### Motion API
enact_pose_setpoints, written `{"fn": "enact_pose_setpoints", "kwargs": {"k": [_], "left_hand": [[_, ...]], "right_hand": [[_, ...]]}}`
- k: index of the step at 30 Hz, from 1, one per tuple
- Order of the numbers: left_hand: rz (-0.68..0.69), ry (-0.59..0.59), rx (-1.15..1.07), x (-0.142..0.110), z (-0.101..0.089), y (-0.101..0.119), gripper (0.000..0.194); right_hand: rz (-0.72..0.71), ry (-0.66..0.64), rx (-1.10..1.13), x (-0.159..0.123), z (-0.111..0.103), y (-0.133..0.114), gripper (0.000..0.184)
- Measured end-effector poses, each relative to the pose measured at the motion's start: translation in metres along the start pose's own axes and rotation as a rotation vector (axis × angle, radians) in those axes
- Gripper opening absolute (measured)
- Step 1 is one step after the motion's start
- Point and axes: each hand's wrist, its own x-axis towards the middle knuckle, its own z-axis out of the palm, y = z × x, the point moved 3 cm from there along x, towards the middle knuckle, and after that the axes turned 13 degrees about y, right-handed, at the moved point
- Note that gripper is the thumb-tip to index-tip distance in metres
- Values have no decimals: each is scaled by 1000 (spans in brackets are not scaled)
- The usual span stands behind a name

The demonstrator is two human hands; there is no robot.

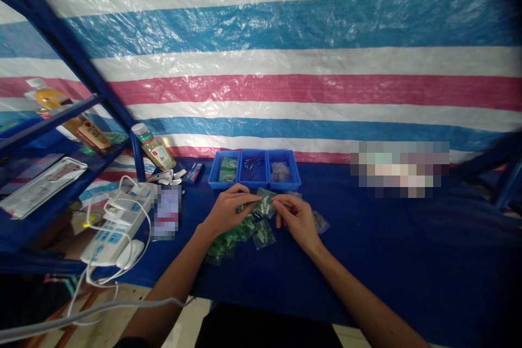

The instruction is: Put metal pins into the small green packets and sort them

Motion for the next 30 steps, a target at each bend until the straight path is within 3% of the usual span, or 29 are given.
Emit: {"fn": "enact_pose_setpoints", "kwargs": {"k": [8, 15, 18, 21, 22, 26, 30], "left_hand": [[22, 10, 17, 2, -3, 0, 8], [-138, 147, -25, -2, -1, -5, 14], [-228, 258, 55, 0, -12, -16, 15], [-359, 439, 225, 6, -35, -37, 20], [-378, 447, 272, 10, -42, -45, 22], [-397, 308, 399, 33, -62, -81, 24], [-398, 102, 411, 56, -60, -113, 25]], "right_hand": [[16, -47, -90, -1, 2, 7, 32], [-45, -124, -159, -3, 5, 1, 40], [-25, -73, -153, -3, 3, 1, 32], [-56, -53, -188, -4, 2, 0, 31], [-72, -57, -209, -5, 2, -1, 31], [-168, -108, -328, -8, 4, -3, 32], [-285, -198, -440, -12, 6, -4, 30]]}}
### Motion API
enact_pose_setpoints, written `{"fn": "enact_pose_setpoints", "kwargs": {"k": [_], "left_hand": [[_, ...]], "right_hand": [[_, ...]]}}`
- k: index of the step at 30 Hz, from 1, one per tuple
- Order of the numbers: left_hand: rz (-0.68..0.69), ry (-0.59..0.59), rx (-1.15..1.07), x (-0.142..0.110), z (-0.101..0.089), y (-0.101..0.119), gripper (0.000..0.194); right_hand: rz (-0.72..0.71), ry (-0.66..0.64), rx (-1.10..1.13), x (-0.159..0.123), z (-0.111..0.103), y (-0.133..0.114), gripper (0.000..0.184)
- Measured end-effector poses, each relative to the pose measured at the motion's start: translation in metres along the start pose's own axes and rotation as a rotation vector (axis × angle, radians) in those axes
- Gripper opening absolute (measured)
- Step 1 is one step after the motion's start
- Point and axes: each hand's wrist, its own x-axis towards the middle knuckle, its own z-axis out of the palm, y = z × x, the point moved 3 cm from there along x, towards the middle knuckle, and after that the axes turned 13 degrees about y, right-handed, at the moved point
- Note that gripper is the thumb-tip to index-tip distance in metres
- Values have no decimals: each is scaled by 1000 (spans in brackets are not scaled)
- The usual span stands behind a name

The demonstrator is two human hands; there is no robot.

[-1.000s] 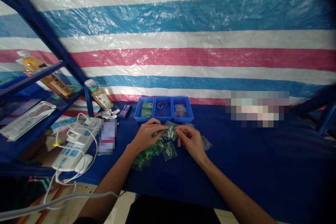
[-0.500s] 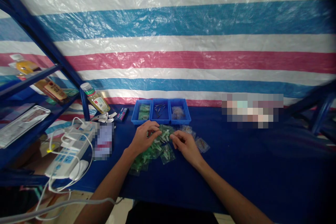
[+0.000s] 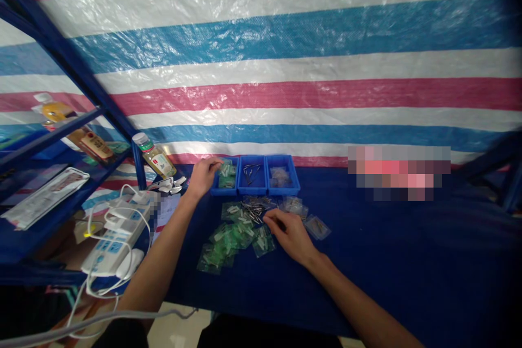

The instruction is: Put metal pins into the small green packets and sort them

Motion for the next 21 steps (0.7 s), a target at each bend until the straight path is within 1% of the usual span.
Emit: {"fn": "enact_pose_setpoints", "kwargs": {"k": [3, 5, 7, 9, 12, 13, 14, 15, 17, 18, 21], "left_hand": [[56, -87, 71, 13, 15, -6, 27], [80, -118, 87, 16, 23, -7, 24], [110, -126, 115, 15, 26, -4, 18], [160, -90, 175, 14, 25, 1, 17], [217, 49, 250, 9, 14, 16, 24], [220, 96, 247, 6, 9, 22, 23], [234, 119, 225, 2, 6, 29, 21], [263, 114, 180, -3, 3, 36, 20], [329, 60, 43, -17, 0, 50, 19], [361, 13, -14, -25, 1, 57, 19], [407, -117, -96, -50, 7, 68, 19]], "right_hand": [[-82, -34, -77, -1, 1, 1, 27], [-139, -43, -141, 0, 1, 1, 25], [-211, -46, -221, 1, 1, 1, 23], [-281, -40, -320, 2, 1, 0, 21], [-362, -9, -461, 4, 1, 0, 13], [-381, 1, -499, 5, 1, -1, 12], [-396, 8, -530, 6, 1, -1, 13], [-407, 12, -555, 7, 2, -2, 15], [-416, 19, -597, 9, 3, -3, 15], [-417, 21, -616, 10, 5, -3, 15], [-420, 25, -669, 14, 10, -5, 13]]}}
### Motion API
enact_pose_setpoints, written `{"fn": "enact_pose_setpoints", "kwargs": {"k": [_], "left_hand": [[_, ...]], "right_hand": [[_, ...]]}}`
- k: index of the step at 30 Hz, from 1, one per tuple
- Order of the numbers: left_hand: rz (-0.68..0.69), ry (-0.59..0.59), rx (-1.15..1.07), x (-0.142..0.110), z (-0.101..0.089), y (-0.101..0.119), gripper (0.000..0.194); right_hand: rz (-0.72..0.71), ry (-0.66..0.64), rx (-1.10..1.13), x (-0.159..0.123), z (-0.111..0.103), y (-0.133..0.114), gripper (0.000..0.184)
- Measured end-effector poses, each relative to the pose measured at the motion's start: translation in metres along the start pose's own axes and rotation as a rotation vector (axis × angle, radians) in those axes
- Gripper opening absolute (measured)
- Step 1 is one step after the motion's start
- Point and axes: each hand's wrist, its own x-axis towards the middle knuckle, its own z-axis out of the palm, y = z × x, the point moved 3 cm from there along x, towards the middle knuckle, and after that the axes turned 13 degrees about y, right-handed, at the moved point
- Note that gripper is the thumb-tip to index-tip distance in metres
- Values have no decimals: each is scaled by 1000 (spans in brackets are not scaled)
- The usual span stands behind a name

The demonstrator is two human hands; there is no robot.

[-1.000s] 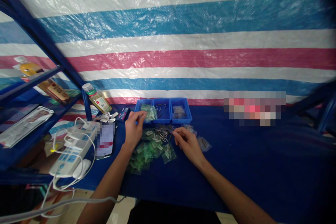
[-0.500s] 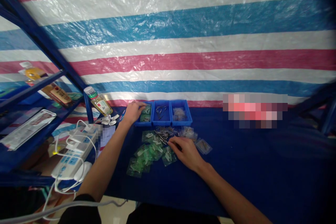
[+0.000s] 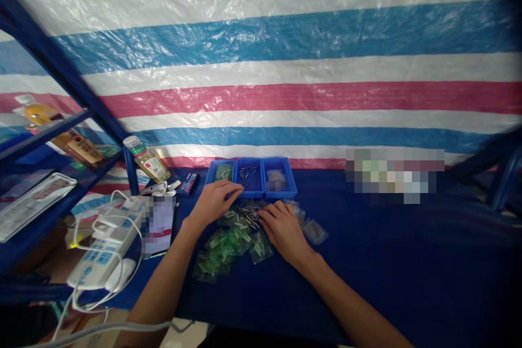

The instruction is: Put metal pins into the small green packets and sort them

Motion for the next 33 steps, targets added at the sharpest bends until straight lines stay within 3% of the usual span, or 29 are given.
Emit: {"fn": "enact_pose_setpoints", "kwargs": {"k": [8, 15, 20, 27, 33], "left_hand": [[67, -133, -14, -27, 27, 21, 20], [92, -223, -4, -27, 30, 25, 18], [50, -167, -17, -25, 23, 24, 21], [58, -30, -40, -24, 18, 26, 20], [83, -1, 0, -23, 18, 26, 20]], "right_hand": [[-21, -1, -95, 5, 10, -1, 10], [-22, -28, -76, 5, 10, -3, 8], [29, 9, 50, 13, -4, 1, 11], [151, 128, 402, 35, -17, 17, 14], [37, 89, 487, 54, -11, 13, 16]]}}
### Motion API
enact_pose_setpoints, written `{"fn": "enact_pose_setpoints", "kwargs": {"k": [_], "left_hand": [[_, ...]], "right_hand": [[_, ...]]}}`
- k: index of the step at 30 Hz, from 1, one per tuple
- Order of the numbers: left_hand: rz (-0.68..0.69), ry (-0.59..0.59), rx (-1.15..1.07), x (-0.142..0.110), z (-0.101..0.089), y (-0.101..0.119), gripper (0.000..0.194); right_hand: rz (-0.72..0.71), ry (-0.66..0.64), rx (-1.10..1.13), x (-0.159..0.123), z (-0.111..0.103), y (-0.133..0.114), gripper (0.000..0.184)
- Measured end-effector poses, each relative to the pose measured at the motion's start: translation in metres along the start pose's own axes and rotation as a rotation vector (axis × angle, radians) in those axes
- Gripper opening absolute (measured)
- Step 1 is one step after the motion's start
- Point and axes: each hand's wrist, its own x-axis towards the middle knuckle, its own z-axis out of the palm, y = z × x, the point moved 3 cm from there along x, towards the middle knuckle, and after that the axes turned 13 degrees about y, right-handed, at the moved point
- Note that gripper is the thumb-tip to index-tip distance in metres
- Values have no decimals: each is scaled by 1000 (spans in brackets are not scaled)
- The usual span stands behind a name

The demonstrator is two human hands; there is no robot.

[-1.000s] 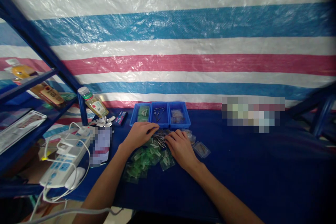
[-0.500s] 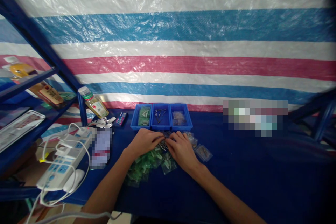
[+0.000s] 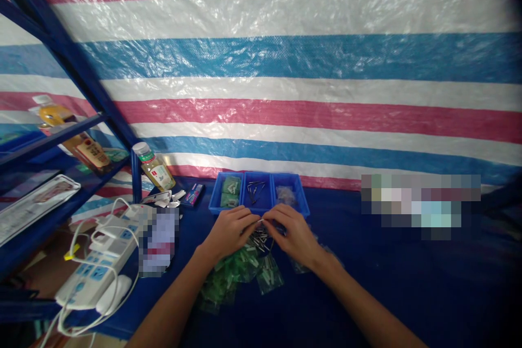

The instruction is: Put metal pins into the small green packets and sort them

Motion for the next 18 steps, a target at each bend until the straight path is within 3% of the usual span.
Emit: {"fn": "enact_pose_setpoints", "kwargs": {"k": [5, 8, 12, 18], "left_hand": [[-30, -4, -8, 0, -4, -2, 19], [-23, -44, -55, 1, -3, 3, 19], [17, -113, -78, 2, 2, 13, 21], [34, -119, -45, 3, 4, 17, 20]], "right_hand": [[-28, 25, -39, 1, -2, -2, 15], [9, 69, -74, -13, -5, 2, 17], [-28, 33, -168, -33, -5, 8, 16], [-42, 23, -159, -47, 0, 16, 19]]}}
